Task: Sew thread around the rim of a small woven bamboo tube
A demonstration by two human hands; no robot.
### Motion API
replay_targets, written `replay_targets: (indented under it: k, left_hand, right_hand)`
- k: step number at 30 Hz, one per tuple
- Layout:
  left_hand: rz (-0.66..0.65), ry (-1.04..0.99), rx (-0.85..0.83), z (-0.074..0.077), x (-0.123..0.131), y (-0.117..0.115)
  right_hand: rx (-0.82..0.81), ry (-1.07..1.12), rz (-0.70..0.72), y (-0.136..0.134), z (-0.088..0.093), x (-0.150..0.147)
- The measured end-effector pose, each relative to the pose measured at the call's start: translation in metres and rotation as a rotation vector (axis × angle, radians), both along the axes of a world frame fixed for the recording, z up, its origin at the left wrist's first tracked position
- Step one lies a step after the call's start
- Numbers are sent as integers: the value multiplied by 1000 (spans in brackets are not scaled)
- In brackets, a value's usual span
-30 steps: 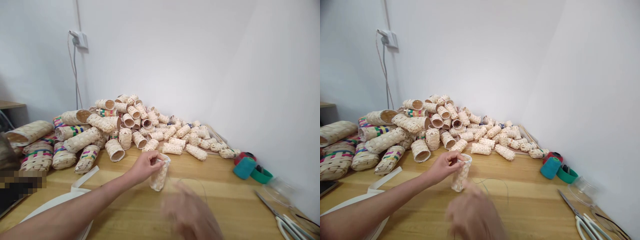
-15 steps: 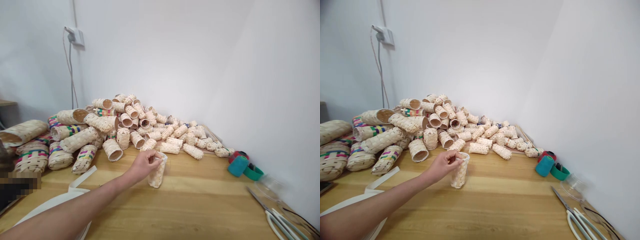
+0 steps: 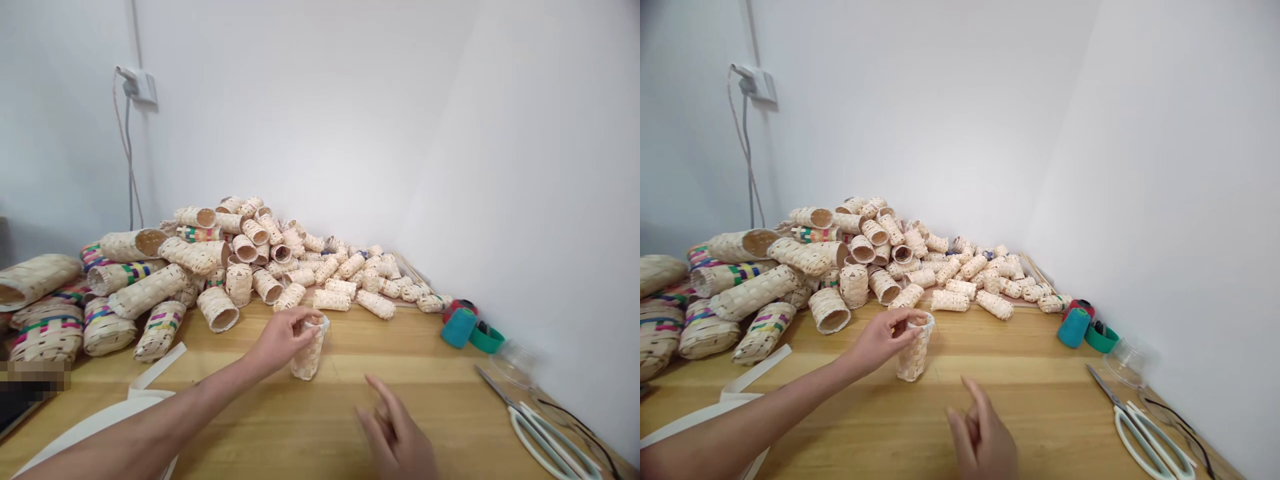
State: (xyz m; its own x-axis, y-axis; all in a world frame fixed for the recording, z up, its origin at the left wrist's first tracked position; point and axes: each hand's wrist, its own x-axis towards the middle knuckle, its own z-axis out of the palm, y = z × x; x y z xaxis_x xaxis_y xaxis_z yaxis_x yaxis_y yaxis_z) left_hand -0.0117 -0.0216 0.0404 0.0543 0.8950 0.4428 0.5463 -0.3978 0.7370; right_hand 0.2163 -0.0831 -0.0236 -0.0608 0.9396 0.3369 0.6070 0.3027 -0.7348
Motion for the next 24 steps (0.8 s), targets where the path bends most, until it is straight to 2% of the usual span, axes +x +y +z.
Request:
replay_targets:
  k: [2, 4, 8, 14, 20, 24]
  left_hand:
    - [-8, 37, 11, 3, -1, -1]
    - [-28, 67, 10, 5, -2, -2]
    - [-127, 62, 24, 5, -4, 0]
    - [-204, -72, 17, 1, -4, 3]
    - [-199, -67, 24, 2, -4, 1]
    - [-199, -66, 22, 3, -3, 1]
  right_hand:
    - [-116, 133, 73, 32, 5, -26]
    - [-222, 222, 155, 50, 8, -45]
    - [-283, 336, 283, 50, 8, -58]
    - [-191, 379, 228, 45, 13, -48]
    - [-136, 342, 130, 73, 25, -48]
    - [-140, 303, 191, 95, 27, -60]
